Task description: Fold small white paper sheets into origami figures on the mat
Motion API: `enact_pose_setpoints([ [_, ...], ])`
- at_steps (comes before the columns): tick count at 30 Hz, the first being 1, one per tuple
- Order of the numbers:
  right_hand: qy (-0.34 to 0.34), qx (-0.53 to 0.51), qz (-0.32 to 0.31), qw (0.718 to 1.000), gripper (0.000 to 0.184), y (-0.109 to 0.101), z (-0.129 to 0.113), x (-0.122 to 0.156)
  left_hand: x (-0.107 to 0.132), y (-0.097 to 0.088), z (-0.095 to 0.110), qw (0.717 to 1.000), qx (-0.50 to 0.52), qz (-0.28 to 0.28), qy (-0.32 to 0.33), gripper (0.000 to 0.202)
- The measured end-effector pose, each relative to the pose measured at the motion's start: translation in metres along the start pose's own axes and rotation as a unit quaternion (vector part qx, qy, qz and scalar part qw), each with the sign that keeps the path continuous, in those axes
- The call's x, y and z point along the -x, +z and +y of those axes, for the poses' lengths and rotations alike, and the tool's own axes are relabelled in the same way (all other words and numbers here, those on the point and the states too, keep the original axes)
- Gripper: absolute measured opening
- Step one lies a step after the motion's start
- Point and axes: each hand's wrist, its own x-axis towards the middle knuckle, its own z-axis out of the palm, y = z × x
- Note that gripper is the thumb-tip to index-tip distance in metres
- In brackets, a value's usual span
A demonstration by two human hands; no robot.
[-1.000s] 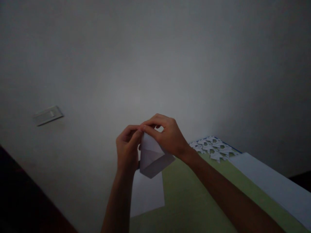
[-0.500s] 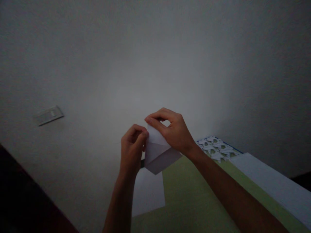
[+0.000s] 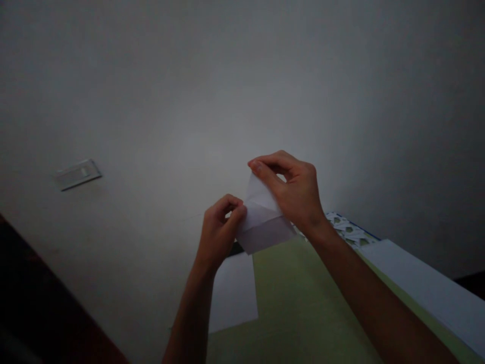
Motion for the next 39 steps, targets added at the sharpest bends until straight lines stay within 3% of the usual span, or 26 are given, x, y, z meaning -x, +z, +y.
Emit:
enact_pose_setpoints([
  [8,-0.001,-0.001,0.029,1.000,0.010,-0.001,0.006,0.001,0.001,-0.004,-0.002,0.999,-0.019,-0.028,0.030,0.013],
  [12,-0.001,-0.010,0.099,0.995,0.010,-0.009,0.019,-0.003,0.002,-0.004,-0.012,0.997,-0.051,-0.051,0.030,0.013],
  [15,-0.010,-0.048,0.193,0.980,0.011,-0.021,0.038,-0.009,0.000,-0.008,-0.026,0.994,-0.077,-0.073,0.016,0.011],
  [18,-0.002,-0.050,0.221,0.974,0.010,-0.031,0.052,-0.015,-0.004,-0.016,-0.038,0.996,-0.083,-0.034,0.014,0.012],
  [20,-0.001,-0.039,0.203,0.978,0.009,-0.032,0.054,-0.015,-0.006,-0.021,-0.041,0.996,-0.089,0.016,0.017,0.012],
  [22,-0.002,-0.029,0.168,0.985,0.008,-0.029,0.049,-0.013,-0.007,-0.024,-0.040,0.996,-0.084,0.032,0.024,0.013],
  [27,0.014,-0.016,0.012,1.000,0.010,-0.008,0.021,-0.002,-0.003,-0.019,-0.023,0.999,-0.016,-0.011,0.044,0.022],
  [31,-0.013,-0.045,-0.089,0.995,0.008,0.006,0.002,0.000,-0.002,-0.009,-0.008,0.998,0.052,-0.021,0.034,0.021],
  [35,-0.024,-0.065,-0.128,0.989,0.007,0.011,-0.005,-0.001,-0.003,-0.003,-0.002,0.996,0.079,0.007,0.030,0.021],
  [39,-0.039,-0.051,-0.120,0.991,0.006,0.010,-0.008,-0.001,-0.002,-0.002,-0.002,0.996,0.087,-0.013,0.015,0.025],
])
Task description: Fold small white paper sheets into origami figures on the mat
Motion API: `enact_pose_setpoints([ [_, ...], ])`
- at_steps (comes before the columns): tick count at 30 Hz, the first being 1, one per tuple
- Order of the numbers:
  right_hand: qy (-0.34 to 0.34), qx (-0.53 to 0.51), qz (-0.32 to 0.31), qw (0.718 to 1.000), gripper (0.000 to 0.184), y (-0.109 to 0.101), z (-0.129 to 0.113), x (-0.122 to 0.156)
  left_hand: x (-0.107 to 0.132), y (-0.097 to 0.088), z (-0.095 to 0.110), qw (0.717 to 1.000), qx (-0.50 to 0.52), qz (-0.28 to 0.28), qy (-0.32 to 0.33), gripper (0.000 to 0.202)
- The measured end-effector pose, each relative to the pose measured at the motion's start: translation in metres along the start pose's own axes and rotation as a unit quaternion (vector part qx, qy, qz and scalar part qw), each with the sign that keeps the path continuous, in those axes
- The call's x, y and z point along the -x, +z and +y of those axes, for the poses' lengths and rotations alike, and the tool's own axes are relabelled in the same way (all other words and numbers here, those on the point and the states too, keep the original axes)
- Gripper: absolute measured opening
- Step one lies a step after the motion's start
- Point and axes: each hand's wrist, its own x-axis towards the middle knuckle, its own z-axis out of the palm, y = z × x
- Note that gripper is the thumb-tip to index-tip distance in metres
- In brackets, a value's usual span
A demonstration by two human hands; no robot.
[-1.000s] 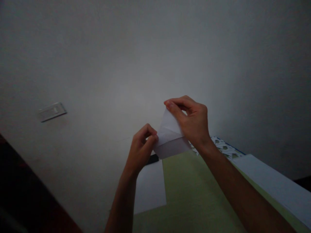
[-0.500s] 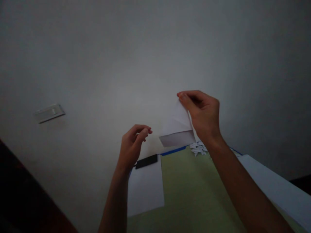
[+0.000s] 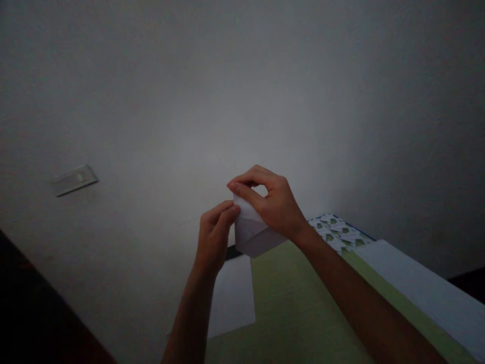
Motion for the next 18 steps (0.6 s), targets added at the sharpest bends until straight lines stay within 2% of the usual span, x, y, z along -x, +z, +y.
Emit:
enact_pose_setpoints([
  [18,-0.010,0.039,0.067,0.997,0.006,-0.0082,0.0067,-0.0002,0.0058,-0.0019,0.0022,0.995,-0.090,-0.042,-0.016,0.028],
])
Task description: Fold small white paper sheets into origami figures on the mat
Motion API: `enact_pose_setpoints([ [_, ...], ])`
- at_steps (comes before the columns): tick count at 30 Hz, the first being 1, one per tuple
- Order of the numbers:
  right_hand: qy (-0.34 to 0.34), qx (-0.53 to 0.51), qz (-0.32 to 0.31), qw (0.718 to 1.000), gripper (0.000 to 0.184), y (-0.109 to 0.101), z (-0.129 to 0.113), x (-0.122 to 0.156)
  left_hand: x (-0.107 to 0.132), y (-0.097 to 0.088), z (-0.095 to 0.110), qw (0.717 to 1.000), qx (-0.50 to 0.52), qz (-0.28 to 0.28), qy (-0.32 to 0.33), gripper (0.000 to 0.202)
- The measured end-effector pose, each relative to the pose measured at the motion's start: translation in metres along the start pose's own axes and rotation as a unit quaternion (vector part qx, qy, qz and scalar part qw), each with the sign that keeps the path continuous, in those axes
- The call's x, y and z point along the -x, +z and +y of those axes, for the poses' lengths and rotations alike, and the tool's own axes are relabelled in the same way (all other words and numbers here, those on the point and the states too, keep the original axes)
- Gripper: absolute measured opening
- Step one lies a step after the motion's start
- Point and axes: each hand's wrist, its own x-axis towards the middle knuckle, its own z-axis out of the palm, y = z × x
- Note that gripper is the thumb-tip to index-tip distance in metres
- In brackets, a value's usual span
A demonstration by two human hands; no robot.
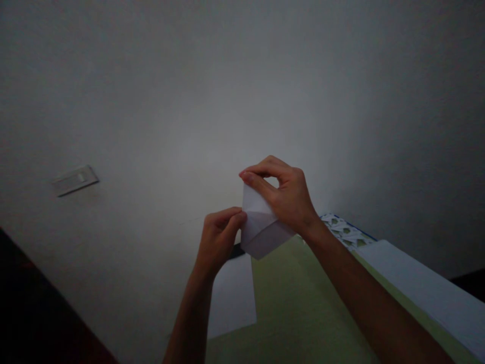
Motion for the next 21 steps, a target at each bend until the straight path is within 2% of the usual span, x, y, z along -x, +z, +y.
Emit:
enact_pose_setpoints([
  [6,0.015,0.015,0.030,0.999,0.007,-0.001,-0.002,0.002,0.000,0.000,0.003,0.999,-0.042,0.002,0.015,0.028],
  [12,0.024,0.023,0.097,0.995,0.008,-0.009,0.013,0.000,-0.002,0.001,-0.012,0.991,-0.123,-0.020,0.052,0.029],
  [16,0.017,0.014,0.145,0.989,0.009,-0.016,0.026,-0.003,-0.004,0.001,-0.020,0.988,-0.136,-0.031,0.063,0.027],
  [21,0.024,0.012,0.153,0.988,0.010,-0.017,0.029,-0.002,-0.004,0.000,-0.021,0.989,-0.127,-0.042,0.058,0.025],
])
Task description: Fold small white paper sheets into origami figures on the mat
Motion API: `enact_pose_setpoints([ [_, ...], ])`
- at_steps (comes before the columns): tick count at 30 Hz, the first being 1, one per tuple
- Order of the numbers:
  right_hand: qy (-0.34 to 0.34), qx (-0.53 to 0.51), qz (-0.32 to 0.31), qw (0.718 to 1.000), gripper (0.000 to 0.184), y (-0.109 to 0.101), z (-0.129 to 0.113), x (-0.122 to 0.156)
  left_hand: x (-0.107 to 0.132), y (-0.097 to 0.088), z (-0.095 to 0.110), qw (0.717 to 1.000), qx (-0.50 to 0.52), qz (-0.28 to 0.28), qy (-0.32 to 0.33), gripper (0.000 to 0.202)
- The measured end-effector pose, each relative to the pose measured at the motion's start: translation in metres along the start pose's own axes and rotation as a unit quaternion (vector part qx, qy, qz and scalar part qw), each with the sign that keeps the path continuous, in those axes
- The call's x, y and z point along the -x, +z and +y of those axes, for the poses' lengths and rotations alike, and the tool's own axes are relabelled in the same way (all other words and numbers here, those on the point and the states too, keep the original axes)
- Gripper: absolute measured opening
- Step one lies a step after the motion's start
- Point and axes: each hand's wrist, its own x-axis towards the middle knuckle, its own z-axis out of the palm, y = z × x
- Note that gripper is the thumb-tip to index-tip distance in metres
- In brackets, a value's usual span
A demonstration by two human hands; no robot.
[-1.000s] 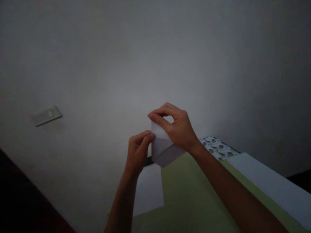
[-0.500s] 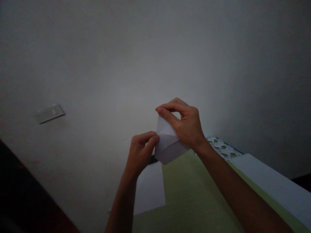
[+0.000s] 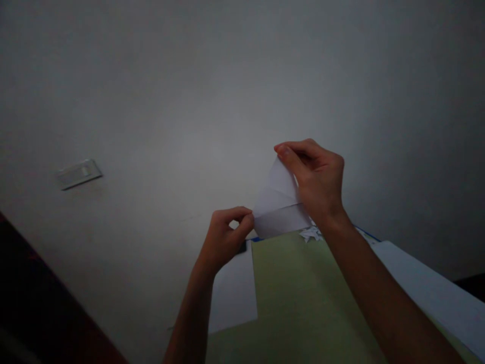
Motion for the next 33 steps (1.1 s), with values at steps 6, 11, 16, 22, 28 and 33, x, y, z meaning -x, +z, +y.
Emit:
enact_pose_setpoints([
  [6,0.011,0.007,0.056,0.998,0.009,-0.006,0.021,-0.004,0.000,-0.003,-0.010,1.000,-0.015,0.005,-0.018,0.023],
  [11,0.028,-0.040,0.134,0.990,0.004,-0.019,0.040,-0.016,-0.002,-0.009,-0.026,0.997,-0.007,0.061,-0.037,0.023],
  [16,0.037,-0.038,0.083,0.995,0.007,-0.010,0.026,-0.011,-0.004,-0.012,-0.021,0.992,0.036,0.118,-0.027,0.025],
  [22,0.067,-0.031,-0.079,0.994,0.011,0.013,-0.015,0.001,-0.003,-0.010,0.005,0.991,0.122,0.046,-0.014,0.035],
  [28,0.075,-0.052,-0.160,0.983,0.019,0.024,-0.024,0.010,-0.002,-0.009,0.006,0.995,0.084,0.041,-0.046,0.039],
  [33,0.129,-0.075,-0.258,0.955,0.052,0.021,-0.012,0.014,-0.003,-0.014,-0.004,0.994,0.028,0.092,-0.046,0.044],
])
